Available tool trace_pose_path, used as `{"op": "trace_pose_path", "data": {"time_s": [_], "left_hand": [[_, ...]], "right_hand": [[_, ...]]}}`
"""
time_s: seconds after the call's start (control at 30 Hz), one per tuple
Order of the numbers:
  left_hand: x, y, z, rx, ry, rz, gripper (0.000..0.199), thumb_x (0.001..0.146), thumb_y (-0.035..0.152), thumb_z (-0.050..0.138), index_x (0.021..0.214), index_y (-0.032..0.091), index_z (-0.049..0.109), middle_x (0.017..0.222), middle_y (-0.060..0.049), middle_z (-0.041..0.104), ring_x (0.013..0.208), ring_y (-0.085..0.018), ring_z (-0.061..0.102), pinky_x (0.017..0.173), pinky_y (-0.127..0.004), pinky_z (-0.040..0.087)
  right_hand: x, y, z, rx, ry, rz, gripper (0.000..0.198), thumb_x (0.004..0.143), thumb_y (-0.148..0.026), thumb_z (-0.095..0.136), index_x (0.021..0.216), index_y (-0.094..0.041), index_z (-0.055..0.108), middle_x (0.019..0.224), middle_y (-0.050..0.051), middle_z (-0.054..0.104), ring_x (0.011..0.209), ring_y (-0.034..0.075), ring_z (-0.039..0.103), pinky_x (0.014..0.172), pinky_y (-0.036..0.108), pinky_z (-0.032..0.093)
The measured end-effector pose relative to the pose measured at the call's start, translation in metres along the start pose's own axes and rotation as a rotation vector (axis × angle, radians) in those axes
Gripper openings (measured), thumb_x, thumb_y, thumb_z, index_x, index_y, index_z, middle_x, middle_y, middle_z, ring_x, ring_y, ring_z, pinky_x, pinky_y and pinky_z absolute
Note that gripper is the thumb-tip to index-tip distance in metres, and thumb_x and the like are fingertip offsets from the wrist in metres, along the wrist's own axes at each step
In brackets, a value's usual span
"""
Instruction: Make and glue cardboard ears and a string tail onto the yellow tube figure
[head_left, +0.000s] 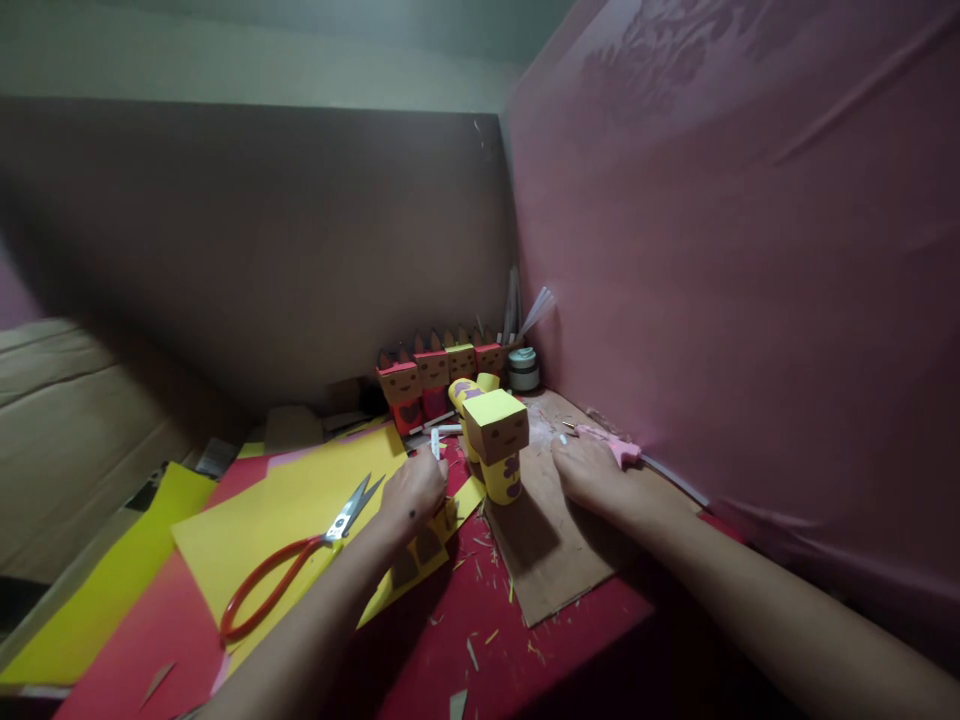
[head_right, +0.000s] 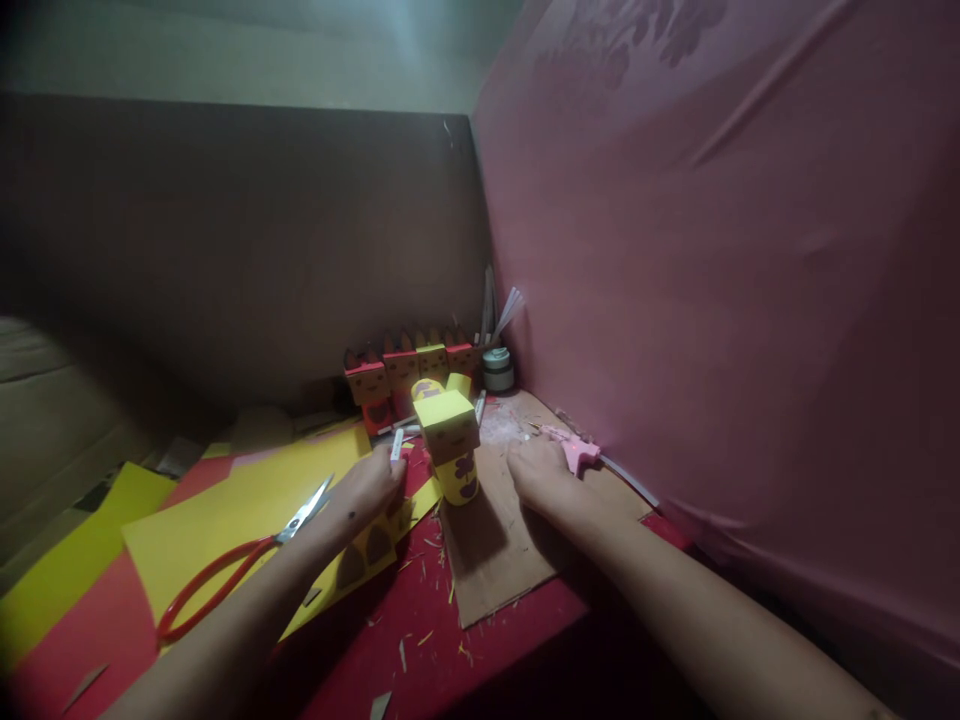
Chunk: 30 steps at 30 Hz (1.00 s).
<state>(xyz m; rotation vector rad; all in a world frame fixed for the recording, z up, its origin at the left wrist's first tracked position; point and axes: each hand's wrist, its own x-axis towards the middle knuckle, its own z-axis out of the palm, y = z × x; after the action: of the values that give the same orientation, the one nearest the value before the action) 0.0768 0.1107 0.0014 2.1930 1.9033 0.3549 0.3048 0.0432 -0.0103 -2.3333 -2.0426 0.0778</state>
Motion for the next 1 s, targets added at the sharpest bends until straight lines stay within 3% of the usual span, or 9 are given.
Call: {"op": "trace_pose_path", "data": {"time_s": [0.23, 0.37, 0.43, 0.47, 0.63, 0.67, 0.77, 0.83, 1.0], "left_hand": [[-0.001, -0.002, 0.002, -0.021, -0.031, 0.048, 0.037, 0.090, 0.037, 0.057, 0.121, 0.017, 0.055, 0.121, -0.009, 0.059, 0.102, -0.022, 0.060, 0.085, -0.044, 0.053], [-0.031, -0.010, -0.016, -0.094, -0.043, 0.186, 0.030, 0.092, 0.039, 0.053, 0.109, 0.015, 0.060, 0.102, -0.005, 0.065, 0.085, -0.017, 0.063, 0.077, -0.038, 0.054], [-0.054, -0.010, -0.021, -0.145, -0.033, 0.290, 0.030, 0.096, 0.035, 0.039, 0.105, 0.016, 0.061, 0.077, -0.002, 0.066, 0.069, -0.014, 0.062, 0.074, -0.032, 0.051], [-0.066, -0.009, -0.021, -0.170, -0.030, 0.352, 0.029, 0.095, 0.034, 0.041, 0.108, 0.017, 0.060, 0.077, -0.001, 0.066, 0.070, -0.014, 0.061, 0.073, -0.030, 0.050], [-0.110, 0.012, -0.005, -0.204, -0.012, 0.651, 0.045, 0.087, 0.023, 0.047, 0.132, 0.026, 0.044, 0.127, -0.007, 0.057, 0.088, -0.014, 0.061, 0.074, -0.028, 0.050], [-0.115, 0.016, -0.001, -0.134, 0.027, 0.750, 0.045, 0.088, 0.021, 0.046, 0.132, 0.024, 0.044, 0.128, -0.010, 0.056, 0.088, -0.015, 0.062, 0.070, -0.028, 0.050], [-0.121, 0.018, 0.011, 0.008, 0.091, 0.872, 0.025, 0.093, 0.019, 0.037, 0.107, 0.016, 0.058, 0.094, -0.008, 0.065, 0.069, -0.015, 0.059, 0.056, -0.026, 0.044], [-0.122, 0.013, 0.015, 0.012, 0.073, 0.861, 0.027, 0.095, 0.019, 0.034, 0.088, 0.016, 0.059, 0.074, -0.003, 0.061, 0.057, -0.013, 0.052, 0.050, -0.025, 0.039], [-0.124, 0.003, 0.012, -0.057, -0.036, 0.825, 0.024, 0.095, 0.021, 0.036, 0.083, 0.017, 0.056, 0.065, 0.001, 0.060, 0.051, -0.010, 0.050, 0.046, -0.020, 0.036]], "right_hand": [[-0.015, -0.001, -0.013, 0.343, 0.071, 0.024, 0.031, 0.092, -0.030, 0.058, 0.120, -0.015, 0.057, 0.119, 0.010, 0.060, 0.101, 0.022, 0.062, 0.084, 0.043, 0.053], [-0.046, 0.015, -0.017, 0.759, 0.072, -0.015, 0.018, 0.083, -0.012, 0.052, 0.100, -0.016, 0.056, 0.079, 0.004, 0.061, 0.073, 0.017, 0.061, 0.066, 0.033, 0.050], [-0.065, 0.020, -0.014, 1.021, -0.029, -0.067, 0.011, 0.076, -0.015, 0.049, 0.086, -0.019, 0.052, 0.063, -0.003, 0.052, 0.055, 0.012, 0.053, 0.052, 0.026, 0.044], [-0.073, 0.020, -0.011, 1.153, -0.092, -0.084, 0.008, 0.075, -0.019, 0.047, 0.083, -0.020, 0.048, 0.058, -0.005, 0.048, 0.047, 0.011, 0.048, 0.044, 0.023, 0.039], [-0.095, 0.001, 0.006, 1.643, -0.458, -0.168, 0.017, 0.063, -0.024, 0.055, 0.076, -0.021, 0.045, 0.051, -0.005, 0.050, 0.038, 0.008, 0.043, 0.033, 0.018, 0.030], [-0.096, -0.004, 0.008, 1.708, -0.524, -0.182, 0.017, 0.062, -0.022, 0.057, 0.075, -0.020, 0.047, 0.051, -0.005, 0.052, 0.038, 0.008, 0.043, 0.033, 0.017, 0.029], [-0.098, -0.014, 0.010, 1.868, -0.663, -0.207, 0.013, 0.064, -0.020, 0.058, 0.075, -0.018, 0.053, 0.050, -0.004, 0.054, 0.036, 0.007, 0.043, 0.031, 0.015, 0.028], [-0.100, -0.018, 0.011, 1.959, -0.684, -0.210, 0.010, 0.068, -0.023, 0.058, 0.076, -0.017, 0.056, 0.052, -0.004, 0.053, 0.036, 0.007, 0.043, 0.029, 0.014, 0.028], [-0.105, -0.027, 0.018, 2.065, -0.602, -0.295, 0.024, 0.070, -0.018, 0.068, 0.093, -0.015, 0.064, 0.069, 0.000, 0.065, 0.050, 0.009, 0.059, 0.040, 0.016, 0.045]]}}
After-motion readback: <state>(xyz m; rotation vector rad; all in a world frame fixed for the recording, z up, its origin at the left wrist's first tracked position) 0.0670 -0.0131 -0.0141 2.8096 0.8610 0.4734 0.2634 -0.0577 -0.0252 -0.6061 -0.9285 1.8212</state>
